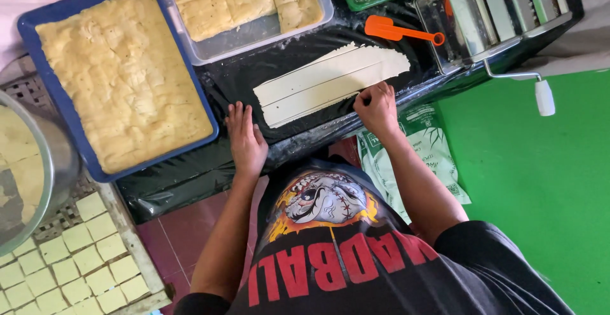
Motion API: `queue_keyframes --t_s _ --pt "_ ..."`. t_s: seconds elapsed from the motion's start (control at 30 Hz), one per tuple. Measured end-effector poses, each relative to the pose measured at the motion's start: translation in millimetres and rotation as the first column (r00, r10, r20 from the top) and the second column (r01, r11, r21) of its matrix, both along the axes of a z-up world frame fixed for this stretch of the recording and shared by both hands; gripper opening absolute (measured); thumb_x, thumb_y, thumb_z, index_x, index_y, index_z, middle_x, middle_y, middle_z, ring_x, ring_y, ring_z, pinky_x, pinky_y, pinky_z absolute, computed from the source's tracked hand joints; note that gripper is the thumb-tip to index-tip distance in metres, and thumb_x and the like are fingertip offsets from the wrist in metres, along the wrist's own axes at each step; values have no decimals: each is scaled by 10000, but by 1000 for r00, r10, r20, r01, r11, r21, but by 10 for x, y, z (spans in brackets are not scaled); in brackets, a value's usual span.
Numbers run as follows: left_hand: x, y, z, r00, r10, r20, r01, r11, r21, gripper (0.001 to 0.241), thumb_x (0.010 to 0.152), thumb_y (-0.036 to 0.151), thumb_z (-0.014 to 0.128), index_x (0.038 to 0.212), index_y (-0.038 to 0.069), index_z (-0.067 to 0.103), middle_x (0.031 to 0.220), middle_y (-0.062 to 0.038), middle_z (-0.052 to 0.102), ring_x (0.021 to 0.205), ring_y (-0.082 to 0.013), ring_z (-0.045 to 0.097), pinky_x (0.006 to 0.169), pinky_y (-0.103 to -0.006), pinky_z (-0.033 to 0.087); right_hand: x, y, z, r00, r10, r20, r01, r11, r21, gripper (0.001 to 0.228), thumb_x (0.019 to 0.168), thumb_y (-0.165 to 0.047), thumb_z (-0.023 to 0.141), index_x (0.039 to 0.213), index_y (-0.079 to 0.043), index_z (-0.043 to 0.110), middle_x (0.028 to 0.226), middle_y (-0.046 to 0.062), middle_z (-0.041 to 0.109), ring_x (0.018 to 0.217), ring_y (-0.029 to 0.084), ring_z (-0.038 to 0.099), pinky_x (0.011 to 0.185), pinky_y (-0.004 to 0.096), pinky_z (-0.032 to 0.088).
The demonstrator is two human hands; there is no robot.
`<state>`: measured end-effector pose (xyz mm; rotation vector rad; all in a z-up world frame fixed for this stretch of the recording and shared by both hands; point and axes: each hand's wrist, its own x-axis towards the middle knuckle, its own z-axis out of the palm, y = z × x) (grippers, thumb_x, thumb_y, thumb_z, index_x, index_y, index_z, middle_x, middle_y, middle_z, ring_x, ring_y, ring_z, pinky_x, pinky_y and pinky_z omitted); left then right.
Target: Cutting sheets of dough into small squares using a handheld tool.
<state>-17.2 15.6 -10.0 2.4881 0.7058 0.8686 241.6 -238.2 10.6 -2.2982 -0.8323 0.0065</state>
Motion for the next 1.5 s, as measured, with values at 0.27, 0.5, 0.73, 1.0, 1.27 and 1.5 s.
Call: queue_keyframes --t_s 0.27,0.5,0.73,1.0,1.27,1.5 --pt "-48 17 51 999 -29 27 31 996 -80 568 905 -4 620 1465 15 527 1559 -240 454 1475 -445 356 1190 -572 283 -481 234 129 1000 -10 -22 13 990 142 113 804 -143 790 805 -93 689 939 106 628 896 331 650 806 401 545" --pt "129 -241 589 978 -182 106 183 983 0 339 938 27 624 1272 12 675 1457 -217 570 1427 -433 448 1186 -562 317 -355 90 167 972 -107 -207 149 969 199 105 844 -146 783 853 -60 724 1029 135 707 835 300 704 727 342 572" --pt "165 -302 605 955 -212 209 216 976 3 255 960 59 632 1199 36 718 1410 -170 628 1408 -393 494 1189 -523 346 -167 48 216 932 -241 -272 262 964 41 119 858 -240 771 914 -137 749 881 63 734 768 245 721 663 363 567" --pt "-42 32 449 968 -141 207 124 988 93 264 982 53 599 1211 20 726 1291 -173 688 1335 -398 566 1172 -509 378 -241 63 293 962 -144 -233 157 987 41 100 846 -174 779 902 -97 750 923 108 762 855 319 736 723 379 587" --pt "-26 63 341 964 -147 219 123 985 121 270 944 7 624 1195 8 722 1206 -172 715 1278 -393 615 1151 -498 414 -166 73 342 954 -157 -256 158 987 -18 209 852 -185 782 1041 -104 747 921 103 754 881 324 729 769 426 578" --pt "-10 84 327 964 -145 224 113 983 148 283 918 0 623 1184 7 719 1174 -161 721 1246 -381 641 1148 -484 429 -52 45 207 980 -62 -190 54 997 -51 227 871 -144 793 1098 -132 796 953 106 738 916 352 725 811 442 577"
